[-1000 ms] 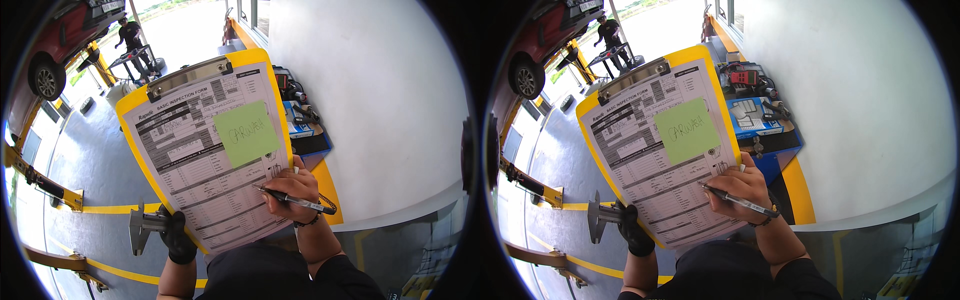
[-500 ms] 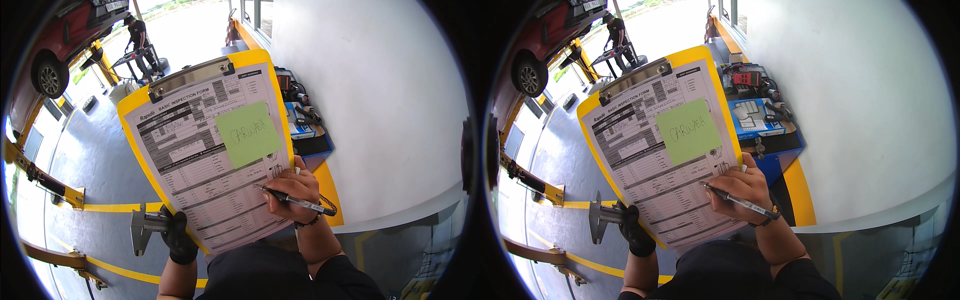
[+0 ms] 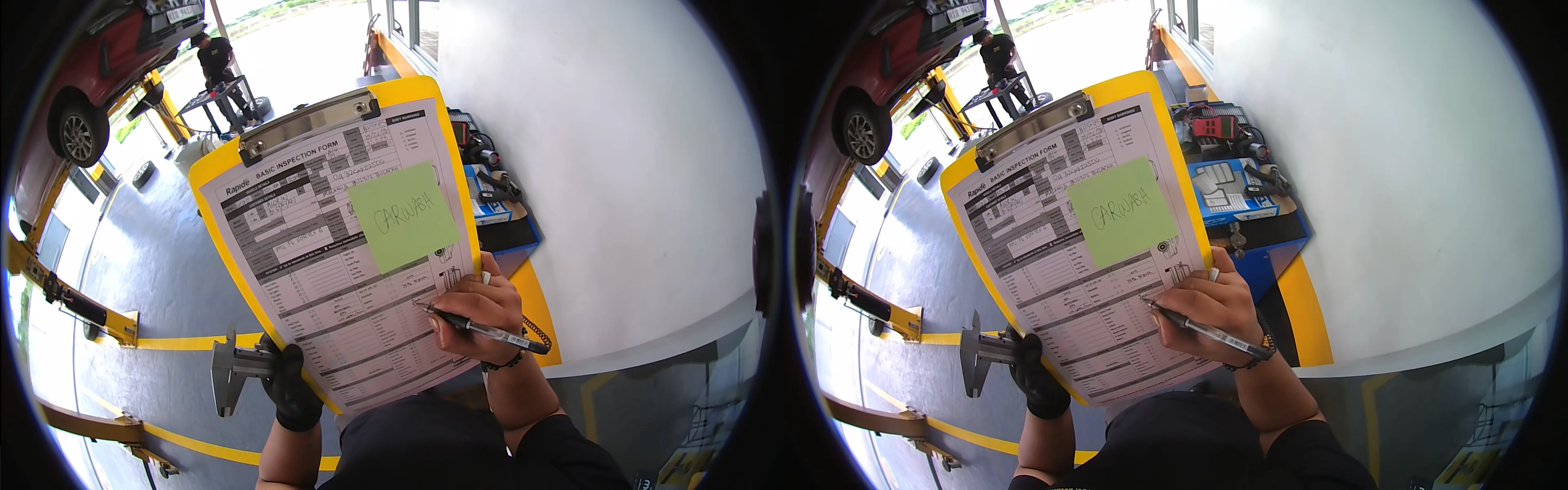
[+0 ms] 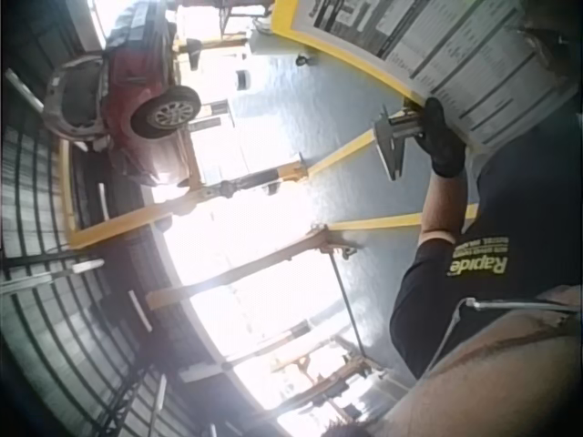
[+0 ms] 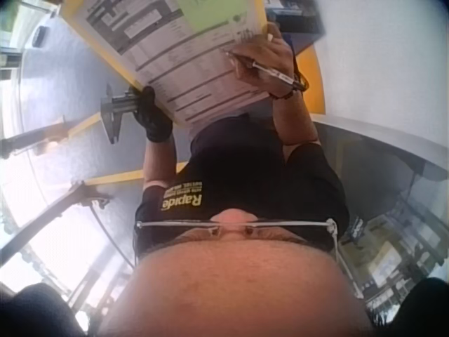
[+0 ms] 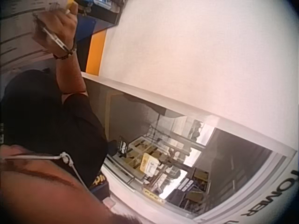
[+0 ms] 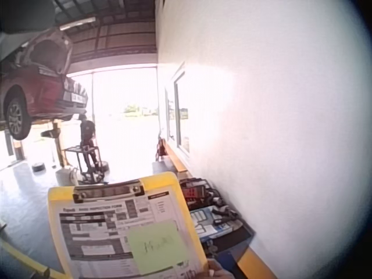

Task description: The person measures the thickness of a brake component using a caliper, refers to a document on a clipboard, and writes notes on the form while in a garage setting.

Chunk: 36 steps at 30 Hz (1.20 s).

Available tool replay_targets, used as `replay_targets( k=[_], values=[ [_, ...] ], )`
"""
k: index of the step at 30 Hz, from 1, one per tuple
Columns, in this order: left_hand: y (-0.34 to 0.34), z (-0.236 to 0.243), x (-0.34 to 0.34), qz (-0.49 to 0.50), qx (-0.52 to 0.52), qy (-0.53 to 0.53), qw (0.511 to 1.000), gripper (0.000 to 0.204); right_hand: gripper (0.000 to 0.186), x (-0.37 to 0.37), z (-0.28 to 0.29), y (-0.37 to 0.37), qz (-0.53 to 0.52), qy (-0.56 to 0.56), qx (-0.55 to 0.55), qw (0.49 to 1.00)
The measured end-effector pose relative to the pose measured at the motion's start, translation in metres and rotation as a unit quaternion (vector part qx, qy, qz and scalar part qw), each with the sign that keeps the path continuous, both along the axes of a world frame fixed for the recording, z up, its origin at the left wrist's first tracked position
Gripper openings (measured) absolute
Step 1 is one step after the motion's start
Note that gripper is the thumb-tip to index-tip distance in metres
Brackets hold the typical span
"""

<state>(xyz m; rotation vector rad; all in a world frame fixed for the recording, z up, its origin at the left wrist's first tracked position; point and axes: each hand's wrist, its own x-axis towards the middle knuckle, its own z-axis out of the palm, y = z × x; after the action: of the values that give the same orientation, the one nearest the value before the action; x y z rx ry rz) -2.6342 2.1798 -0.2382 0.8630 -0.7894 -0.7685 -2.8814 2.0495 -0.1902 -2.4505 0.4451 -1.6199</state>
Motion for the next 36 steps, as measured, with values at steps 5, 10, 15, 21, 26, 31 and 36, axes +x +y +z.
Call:
replay_targets(
  k=[5,10,15,21,26,31,36],
  values=[
    [0.000,0.002,0.001,0.010,-0.002,-0.005,1.000,0.034,0.019,-0.004,-0.004,0.001,0.041,-0.024,0.058,0.997],
    [-0.007,-0.005,0.005,0.008,-0.008,-0.005,1.000,0.038,0.019,-0.002,0.002,0.011,-0.009,-0.054,0.007,0.998],
    [-0.009,-0.010,0.008,-0.012,-0.004,0.024,1.000,0.043,0.021,0.004,0.000,0.014,0.037,-0.053,0.049,0.997],
    [-0.006,-0.008,0.008,-0.028,0.006,0.037,0.999,0.042,0.020,0.003,-0.002,0.010,0.063,-0.025,0.040,0.997],
    [-0.004,-0.008,0.008,-0.017,0.021,0.050,0.998,0.040,0.015,0.006,-0.001,0.009,0.060,0.000,0.025,0.998],
    [-0.004,-0.004,0.006,-0.024,0.016,0.051,0.998,0.039,0.015,0.008,-0.003,0.007,0.058,0.000,0.031,0.998],
    [-0.003,-0.005,0.007,-0.020,0.026,0.056,0.998,0.038,0.016,0.004,-0.004,0.008,0.058,0.020,0.037,0.997]
  ],
)
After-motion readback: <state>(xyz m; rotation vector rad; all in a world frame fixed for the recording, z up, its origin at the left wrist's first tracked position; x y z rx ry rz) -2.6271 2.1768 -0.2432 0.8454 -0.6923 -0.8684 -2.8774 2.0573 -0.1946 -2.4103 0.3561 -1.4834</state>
